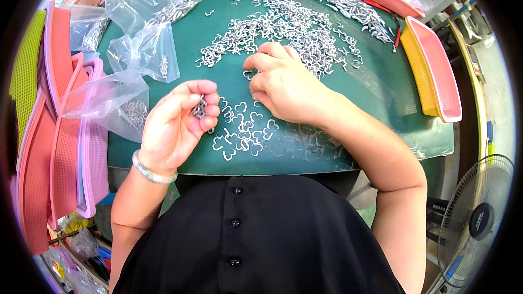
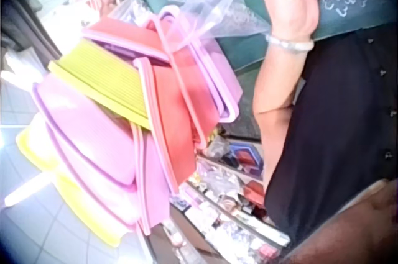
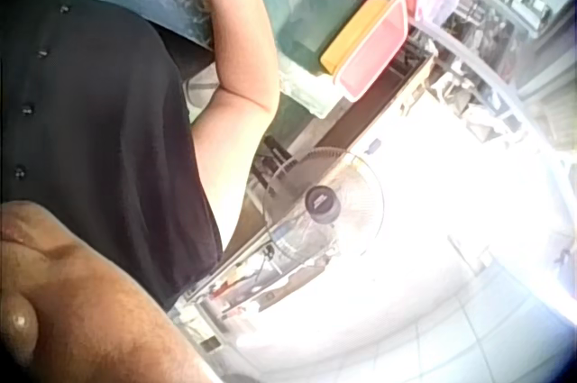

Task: The person sits at a green workbench and repeatedly picks up small silver metal clips, joining them together by hand. They place the assembled clips into a clear plastic bag and continue the process with more clips from the pile on the table.

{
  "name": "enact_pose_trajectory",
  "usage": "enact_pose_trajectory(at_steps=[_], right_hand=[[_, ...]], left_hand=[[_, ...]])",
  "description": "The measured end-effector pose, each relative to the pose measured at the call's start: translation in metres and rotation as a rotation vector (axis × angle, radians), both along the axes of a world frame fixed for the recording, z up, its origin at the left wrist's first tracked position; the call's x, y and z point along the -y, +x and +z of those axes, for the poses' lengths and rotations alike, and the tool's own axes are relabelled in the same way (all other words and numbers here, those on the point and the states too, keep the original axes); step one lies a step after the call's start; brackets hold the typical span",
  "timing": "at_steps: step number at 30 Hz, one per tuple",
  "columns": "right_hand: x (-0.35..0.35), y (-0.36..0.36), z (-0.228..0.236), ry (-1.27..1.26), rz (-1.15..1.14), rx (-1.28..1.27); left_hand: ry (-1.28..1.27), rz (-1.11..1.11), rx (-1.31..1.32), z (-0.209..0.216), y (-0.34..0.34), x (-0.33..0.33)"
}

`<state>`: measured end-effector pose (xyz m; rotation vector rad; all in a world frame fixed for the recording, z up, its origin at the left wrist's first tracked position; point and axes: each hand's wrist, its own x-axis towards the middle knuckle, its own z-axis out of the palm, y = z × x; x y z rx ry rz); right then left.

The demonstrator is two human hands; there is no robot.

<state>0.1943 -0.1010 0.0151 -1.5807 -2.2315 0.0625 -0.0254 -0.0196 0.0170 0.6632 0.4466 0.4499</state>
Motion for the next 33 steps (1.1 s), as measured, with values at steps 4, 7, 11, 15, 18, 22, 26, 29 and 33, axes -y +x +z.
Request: enact_pose_trajectory(at_steps=[4, 7, 11, 15, 18, 22, 26, 29, 33], right_hand=[[-0.001, -0.002, 0.001, -0.003, 0.010, 0.020], [-0.003, -0.003, -0.002, -0.018, 0.011, 0.018], [-0.002, -0.003, -0.005, -0.041, -0.008, -0.013], [-0.004, 0.000, -0.006, -0.009, -0.019, -0.076], [-0.005, 0.004, -0.003, -0.004, -0.024, -0.118], [-0.004, 0.003, 0.000, 0.010, 0.008, -0.057], [-0.005, 0.005, -0.001, 0.000, 0.028, -0.062], [-0.005, 0.005, -0.004, -0.050, 0.012, -0.053], [-0.005, 0.004, -0.006, -0.025, 0.031, -0.036]], left_hand=[[0.074, 0.000, -0.094, 0.006, 0.021, -0.009], [0.106, -0.033, -0.120, 0.001, 0.035, -0.018], [0.149, -0.049, -0.200, 0.000, 0.044, -0.021], [0.174, -0.059, -0.249, -0.005, 0.044, -0.022], [0.161, -0.058, -0.247, -0.008, 0.042, -0.020], [0.142, -0.049, -0.226, -0.011, 0.041, -0.021], [0.142, -0.046, -0.226, -0.010, 0.039, -0.020], [0.146, -0.065, -0.220, -0.013, 0.039, -0.021], [0.142, -0.060, -0.229, -0.013, 0.038, -0.019]])
